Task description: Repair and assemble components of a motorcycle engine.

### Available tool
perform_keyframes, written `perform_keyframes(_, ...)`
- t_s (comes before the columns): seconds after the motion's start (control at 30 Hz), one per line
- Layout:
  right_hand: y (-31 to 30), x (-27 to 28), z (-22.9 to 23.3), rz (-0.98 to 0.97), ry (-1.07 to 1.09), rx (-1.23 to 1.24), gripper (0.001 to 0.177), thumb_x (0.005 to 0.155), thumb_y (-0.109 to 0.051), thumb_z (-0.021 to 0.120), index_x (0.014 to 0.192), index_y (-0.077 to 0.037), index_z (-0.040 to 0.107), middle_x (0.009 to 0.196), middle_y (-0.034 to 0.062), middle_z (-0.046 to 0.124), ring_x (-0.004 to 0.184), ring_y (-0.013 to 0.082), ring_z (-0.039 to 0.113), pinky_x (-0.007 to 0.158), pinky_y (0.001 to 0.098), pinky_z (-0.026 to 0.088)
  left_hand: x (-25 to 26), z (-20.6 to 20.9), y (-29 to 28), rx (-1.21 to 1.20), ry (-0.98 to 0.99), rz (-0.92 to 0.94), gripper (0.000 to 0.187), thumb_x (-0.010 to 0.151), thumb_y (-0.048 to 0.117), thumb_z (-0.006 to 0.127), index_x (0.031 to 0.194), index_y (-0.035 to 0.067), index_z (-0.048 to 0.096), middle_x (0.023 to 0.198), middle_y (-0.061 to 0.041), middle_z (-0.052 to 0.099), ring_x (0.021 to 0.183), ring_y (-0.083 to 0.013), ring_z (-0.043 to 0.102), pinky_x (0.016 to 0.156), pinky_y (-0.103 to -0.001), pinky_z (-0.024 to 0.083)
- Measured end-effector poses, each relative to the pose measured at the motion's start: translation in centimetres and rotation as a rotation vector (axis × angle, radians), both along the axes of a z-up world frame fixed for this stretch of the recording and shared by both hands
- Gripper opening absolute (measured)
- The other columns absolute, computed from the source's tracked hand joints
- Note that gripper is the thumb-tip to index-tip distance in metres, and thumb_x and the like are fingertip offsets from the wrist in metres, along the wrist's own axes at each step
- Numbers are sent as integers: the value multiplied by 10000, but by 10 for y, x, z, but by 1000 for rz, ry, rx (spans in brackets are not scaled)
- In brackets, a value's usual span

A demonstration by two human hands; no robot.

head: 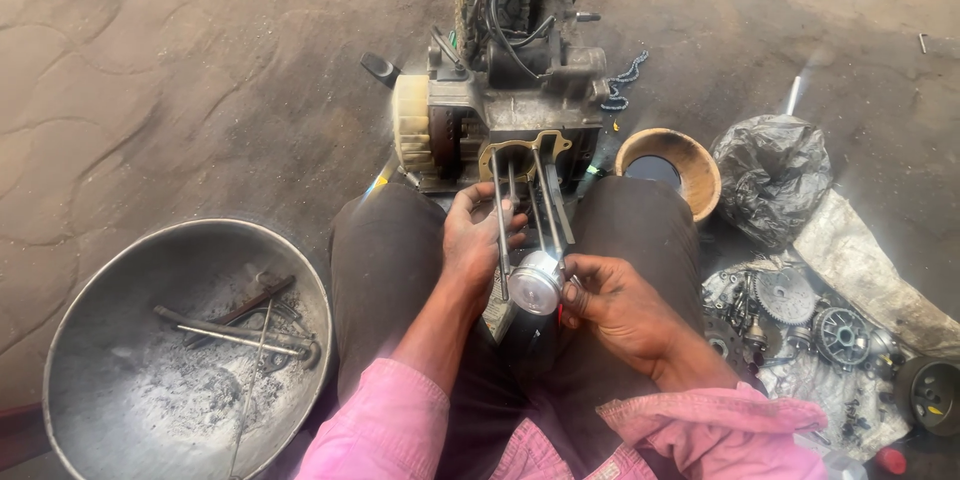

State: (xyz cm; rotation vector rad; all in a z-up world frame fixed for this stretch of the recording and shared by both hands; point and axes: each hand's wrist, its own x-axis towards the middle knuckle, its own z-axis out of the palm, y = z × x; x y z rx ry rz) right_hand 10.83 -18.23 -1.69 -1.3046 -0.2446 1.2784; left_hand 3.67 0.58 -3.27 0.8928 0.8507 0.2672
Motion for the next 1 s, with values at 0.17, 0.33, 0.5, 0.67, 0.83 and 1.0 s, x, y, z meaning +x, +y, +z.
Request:
perform_keyframes(0.17,0,0,-2,-39,126,84,219,915,-167,710,1047,8,705,875,42,686,746,125,562,685,271,487,1,-13,2,-44,-101,-13,348,968,132,612,1299,46,545,1157,-111,652,952,-177,690,786,-308,599)
perform_keyframes(0.33,3,5,-15,31,102,89,264,916,-199,706,1086,3,715,888,25,685,731,116,556,674,271,491,-2,-14,4,-245,-230,29,307,990,137,603,1279,40,570,1146,-134,648,945,-186,680,795,-309,589)
perform_keyframes(0.5,7,9,-25,23,126,94,243,928,-181,718,1104,-13,703,890,24,674,754,122,566,679,280,481,-3,-11,3,-279,-230,24,290,986,153,590,1250,35,577,1148,-142,669,950,-185,685,785,-310,595)
perform_keyframes(0.67,15,15,-31,-47,290,58,178,932,-123,677,1102,-70,672,878,12,674,754,139,589,655,322,474,-2,-18,3,-297,-260,32,270,976,144,606,1217,22,595,1136,-143,674,950,-186,678,799,-330,619)
perform_keyframes(0.83,27,17,-28,-104,274,-10,142,975,-69,610,1102,-101,665,856,-25,641,738,119,566,658,332,475,-2,-12,5,-291,-246,38,258,1009,194,627,1180,1,625,1117,-163,669,950,-202,687,802,-338,625)
perform_keyframes(1.0,39,18,-30,-152,229,-5,184,971,-72,600,1128,-110,690,835,-35,631,726,120,572,662,345,498,-3,-5,7,-327,-259,36,266,991,226,585,1161,25,626,1089,-159,691,908,-230,717,753,-358,625)
